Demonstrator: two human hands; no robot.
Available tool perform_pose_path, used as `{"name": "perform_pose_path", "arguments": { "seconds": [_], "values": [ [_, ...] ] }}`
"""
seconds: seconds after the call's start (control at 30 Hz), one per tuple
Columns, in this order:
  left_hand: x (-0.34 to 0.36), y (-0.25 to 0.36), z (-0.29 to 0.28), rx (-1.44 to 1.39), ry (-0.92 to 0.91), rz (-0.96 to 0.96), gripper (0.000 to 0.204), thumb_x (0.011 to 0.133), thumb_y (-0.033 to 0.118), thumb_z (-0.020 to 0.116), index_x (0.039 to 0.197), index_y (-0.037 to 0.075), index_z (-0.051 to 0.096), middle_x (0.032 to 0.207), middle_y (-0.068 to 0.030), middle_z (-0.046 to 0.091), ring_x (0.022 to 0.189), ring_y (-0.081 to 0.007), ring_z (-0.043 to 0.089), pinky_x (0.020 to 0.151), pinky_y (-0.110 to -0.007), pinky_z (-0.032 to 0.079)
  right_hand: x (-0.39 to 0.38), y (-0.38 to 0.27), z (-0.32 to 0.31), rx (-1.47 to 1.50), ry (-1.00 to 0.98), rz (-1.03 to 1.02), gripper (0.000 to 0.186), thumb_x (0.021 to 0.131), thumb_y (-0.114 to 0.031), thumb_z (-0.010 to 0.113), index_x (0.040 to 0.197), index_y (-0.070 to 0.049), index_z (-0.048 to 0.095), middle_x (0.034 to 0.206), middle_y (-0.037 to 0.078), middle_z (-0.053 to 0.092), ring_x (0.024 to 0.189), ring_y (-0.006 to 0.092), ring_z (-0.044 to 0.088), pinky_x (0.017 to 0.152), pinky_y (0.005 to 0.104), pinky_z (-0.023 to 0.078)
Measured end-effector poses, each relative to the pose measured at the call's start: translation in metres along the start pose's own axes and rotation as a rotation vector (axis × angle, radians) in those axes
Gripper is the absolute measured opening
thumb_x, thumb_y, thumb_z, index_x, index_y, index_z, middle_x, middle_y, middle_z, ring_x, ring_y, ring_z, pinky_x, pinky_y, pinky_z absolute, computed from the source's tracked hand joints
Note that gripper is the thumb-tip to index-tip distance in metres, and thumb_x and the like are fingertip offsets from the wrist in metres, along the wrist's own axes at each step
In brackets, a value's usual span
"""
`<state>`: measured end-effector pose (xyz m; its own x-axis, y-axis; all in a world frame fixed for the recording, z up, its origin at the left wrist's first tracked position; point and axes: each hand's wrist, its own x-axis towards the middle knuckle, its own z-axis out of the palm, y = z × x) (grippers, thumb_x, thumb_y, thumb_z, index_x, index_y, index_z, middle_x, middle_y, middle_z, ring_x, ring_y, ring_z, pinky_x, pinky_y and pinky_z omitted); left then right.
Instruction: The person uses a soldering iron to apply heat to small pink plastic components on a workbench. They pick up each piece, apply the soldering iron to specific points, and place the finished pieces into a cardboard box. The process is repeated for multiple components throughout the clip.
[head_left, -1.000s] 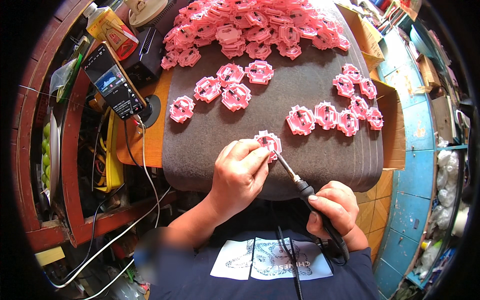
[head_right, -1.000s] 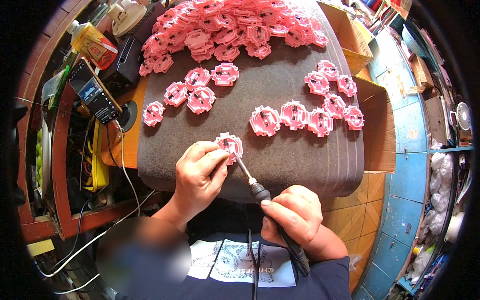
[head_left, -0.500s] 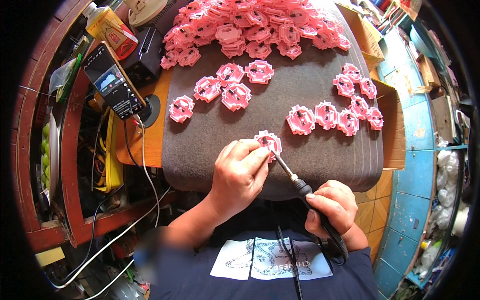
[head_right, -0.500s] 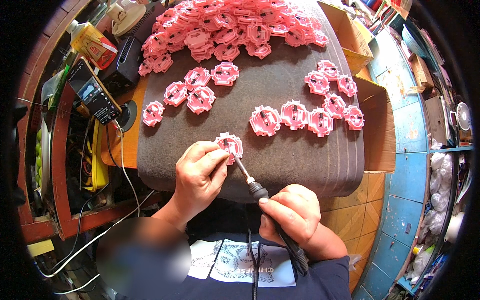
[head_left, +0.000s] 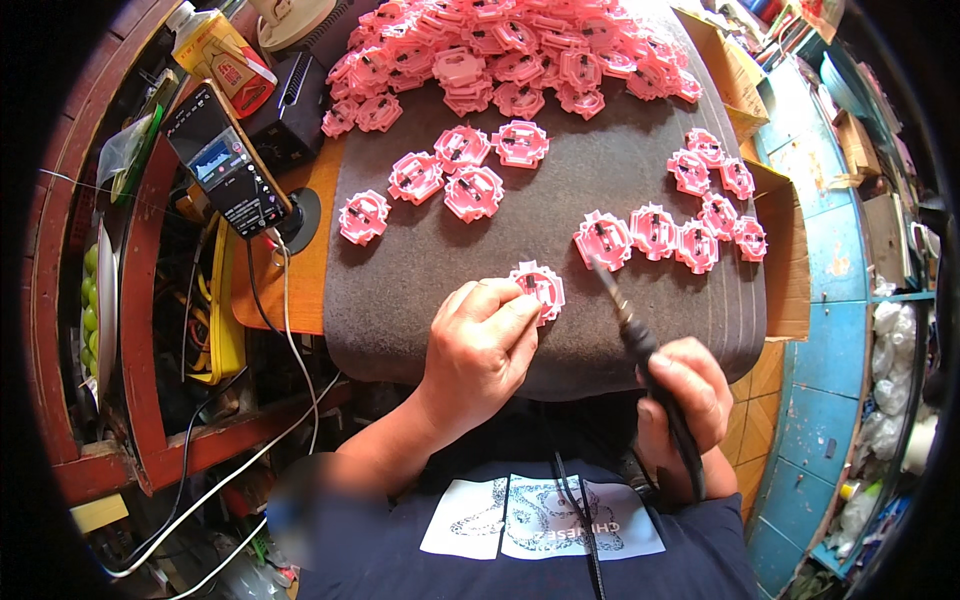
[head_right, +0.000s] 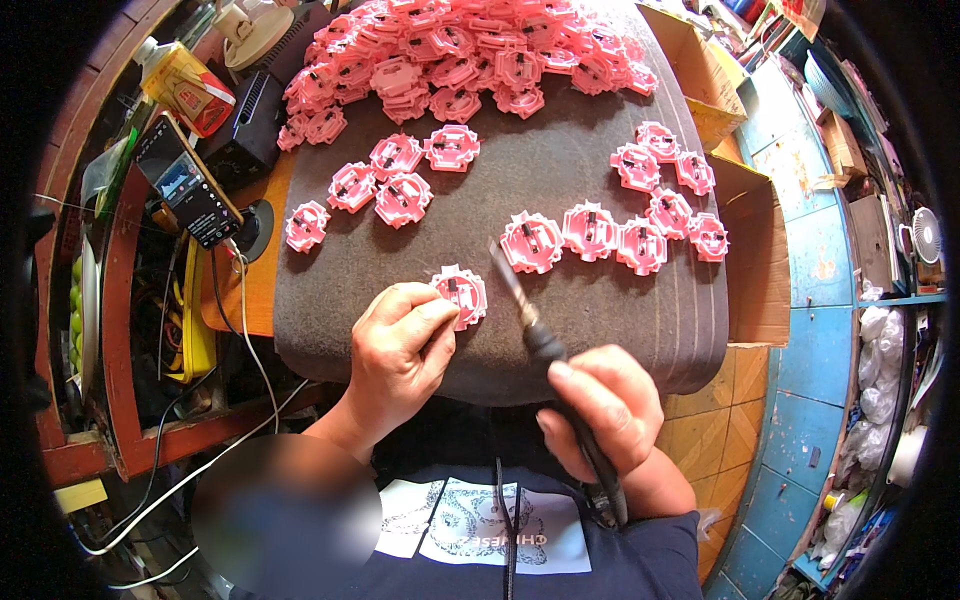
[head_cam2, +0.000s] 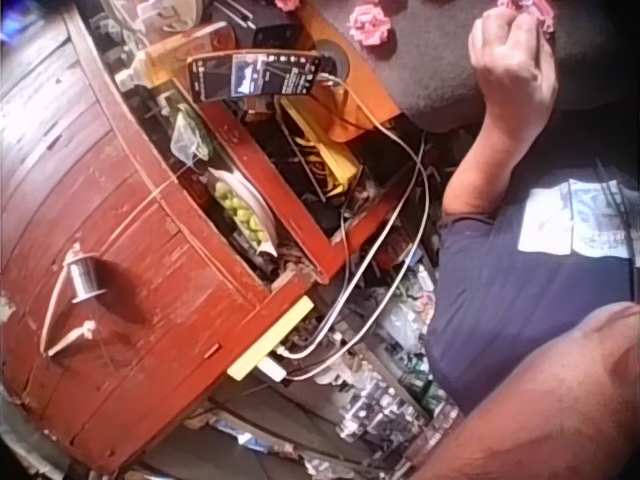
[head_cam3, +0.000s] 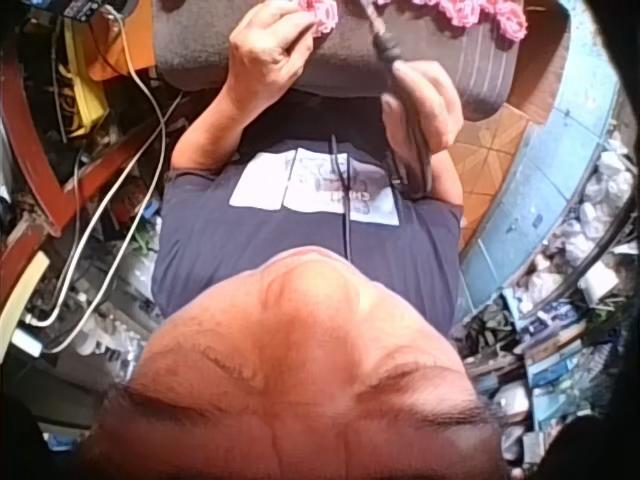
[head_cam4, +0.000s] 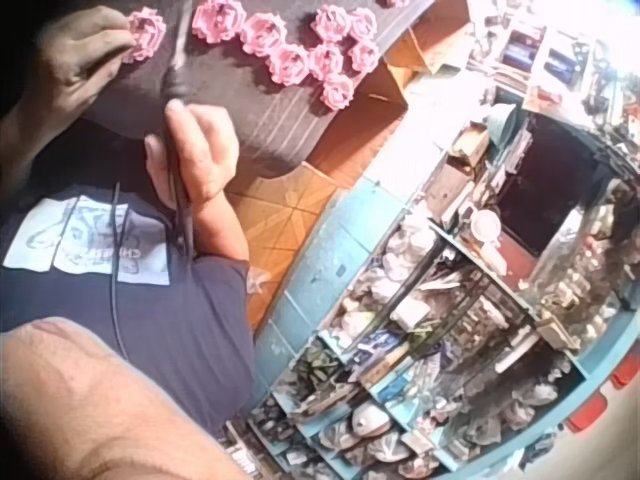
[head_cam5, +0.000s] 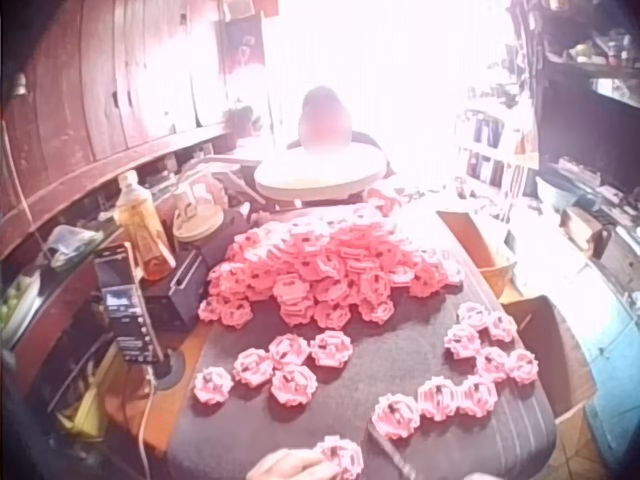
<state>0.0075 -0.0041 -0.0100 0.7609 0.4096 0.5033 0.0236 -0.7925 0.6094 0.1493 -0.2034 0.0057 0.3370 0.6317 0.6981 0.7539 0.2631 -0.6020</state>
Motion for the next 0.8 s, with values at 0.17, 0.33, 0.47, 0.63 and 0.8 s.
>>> {"name": "perform_pose_path", "arguments": {
  "seconds": [0.17,0.33,0.47,0.63,0.8],
  "values": [
    [-0.002,0.000,0.001,-0.005,-0.010,-0.015,0.019,0.081,-0.003,0.080,0.099,0.001,0.076,0.099,-0.0144,0.071,0.089,-0.0336,0.072,0.080,-0.041,0.058,0.037,0.026,0.004,-0.105,-0.055,0.054,0.041,0.088,0.003,0.075,0.129,0.002,0.070,0.094,0.014,0.071,0.076,0.0266,0.070,0.067,0.0362,0.055],
    [0.000,0.000,0.001,-0.002,0.016,0.009,0.018,0.081,-0.002,0.079,0.098,0.001,0.075,0.099,-0.0143,0.071,0.088,-0.0347,0.071,0.080,-0.042,0.058,0.105,0.067,0.024,-0.213,-0.279,0.055,0.044,0.086,0.008,0.061,0.128,-0.003,0.060,0.088,0.018,0.069,0.081,0.0384,0.070,0.072,0.0459,0.055],
    [0.000,0.000,0.001,0.007,0.038,0.021,0.019,0.080,-0.002,0.079,0.099,0.001,0.074,0.099,-0.0140,0.071,0.088,-0.0355,0.071,0.080,-0.044,0.058,0.148,0.109,0.058,-0.418,-0.245,-0.027,0.039,0.087,0.010,0.056,0.123,-0.006,0.054,0.091,0.023,0.068,0.091,0.0455,0.068,0.080,0.0539,0.054],
    [0.000,0.000,0.002,-0.005,0.032,0.020,0.018,0.080,-0.001,0.079,0.098,0.001,0.074,0.096,-0.0132,0.070,0.087,-0.0346,0.070,0.080,-0.044,0.058,0.160,0.130,0.080,-0.621,-0.367,-0.117,0.039,0.080,0.004,0.068,0.114,-0.005,0.052,0.083,0.017,0.068,0.084,0.0392,0.070,0.074,0.0489,0.054],
    [-0.002,0.001,0.003,0.014,0.041,0.020,0.018,0.080,0.000,0.079,0.097,0.001,0.074,0.095,-0.0129,0.070,0.086,-0.0341,0.070,0.080,-0.043,0.058,0.161,0.125,0.085,-0.604,-0.363,-0.153,0.039,0.076,0.004,0.071,0.109,-0.006,0.051,0.079,0.015,0.066,0.080,0.0384,0.069,0.072,0.0485,0.054]
  ]
}}
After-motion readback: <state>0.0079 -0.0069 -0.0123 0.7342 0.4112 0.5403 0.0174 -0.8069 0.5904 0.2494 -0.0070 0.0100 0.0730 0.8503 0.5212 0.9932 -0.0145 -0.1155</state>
